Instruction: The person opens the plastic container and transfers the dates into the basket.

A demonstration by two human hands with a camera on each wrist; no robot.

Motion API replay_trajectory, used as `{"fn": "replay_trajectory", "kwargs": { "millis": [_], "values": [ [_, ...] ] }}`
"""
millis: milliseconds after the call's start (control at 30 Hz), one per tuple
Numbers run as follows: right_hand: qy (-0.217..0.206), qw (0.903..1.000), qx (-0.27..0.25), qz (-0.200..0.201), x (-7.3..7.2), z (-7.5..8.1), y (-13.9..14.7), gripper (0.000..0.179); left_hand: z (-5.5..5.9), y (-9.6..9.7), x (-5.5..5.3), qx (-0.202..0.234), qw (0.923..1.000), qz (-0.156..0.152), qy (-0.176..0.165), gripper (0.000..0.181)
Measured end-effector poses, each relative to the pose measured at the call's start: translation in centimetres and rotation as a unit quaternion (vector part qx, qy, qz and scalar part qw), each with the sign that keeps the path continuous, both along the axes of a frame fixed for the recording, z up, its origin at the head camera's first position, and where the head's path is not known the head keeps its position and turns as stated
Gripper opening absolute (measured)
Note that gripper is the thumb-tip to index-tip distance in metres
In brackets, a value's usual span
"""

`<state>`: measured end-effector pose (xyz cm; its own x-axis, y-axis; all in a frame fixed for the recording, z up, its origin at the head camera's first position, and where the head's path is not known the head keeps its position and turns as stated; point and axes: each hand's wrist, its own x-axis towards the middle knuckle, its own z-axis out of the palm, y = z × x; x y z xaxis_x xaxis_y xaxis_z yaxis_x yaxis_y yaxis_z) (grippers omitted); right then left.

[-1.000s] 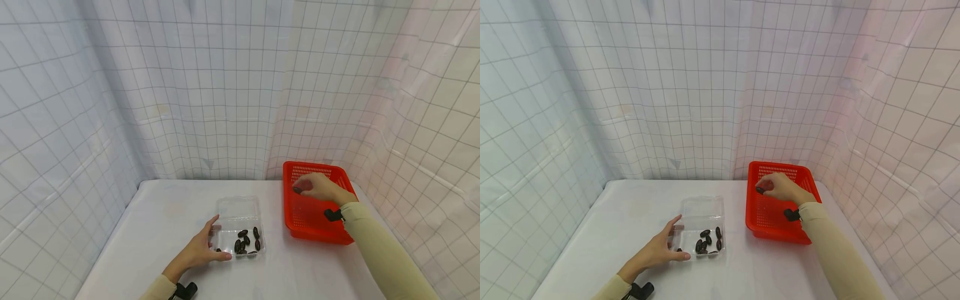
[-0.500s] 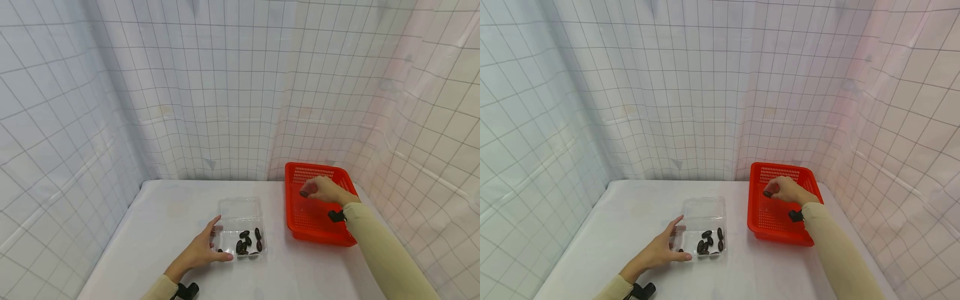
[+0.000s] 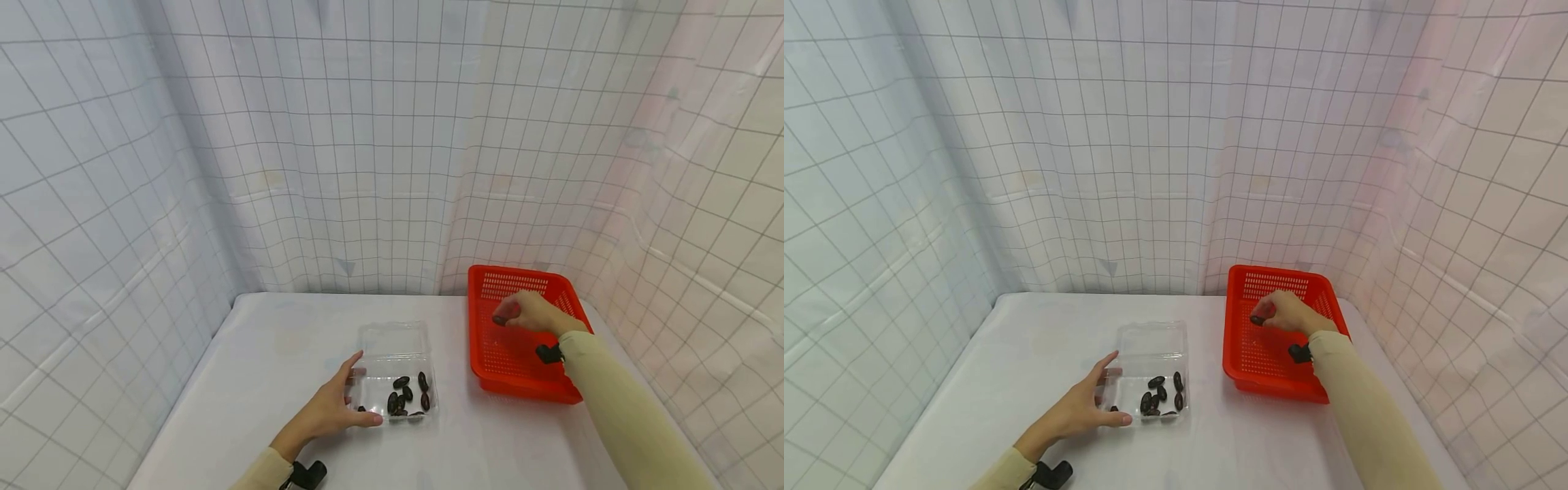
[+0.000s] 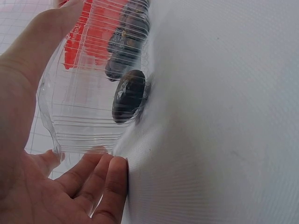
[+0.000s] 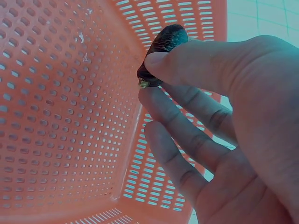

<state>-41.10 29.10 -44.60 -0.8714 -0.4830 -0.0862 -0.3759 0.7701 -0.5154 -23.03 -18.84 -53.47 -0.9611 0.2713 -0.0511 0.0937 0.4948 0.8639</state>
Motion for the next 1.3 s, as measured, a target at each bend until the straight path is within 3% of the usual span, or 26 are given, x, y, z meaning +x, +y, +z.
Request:
{"fn": "replay_trajectory", "kwargs": {
  "millis": [400,833,1300],
  "values": [
    [-0.001,0.9998,0.006,-0.017,0.7,-0.1,0.0,0.034,0.1,0.1,0.0,-0.002,1.0000,0.001,0.003,0.140],
    [0.054,0.9983,0.006,0.019,1.6,1.2,-0.9,0.036,0.1,0.3,0.0,-0.002,1.0000,0.008,0.001,0.141],
    [0.121,0.9893,0.011,0.081,4.6,4.0,-5.5,0.033,0.0,0.4,-0.1,-0.012,0.9998,0.012,0.007,0.144]
  ]
}}
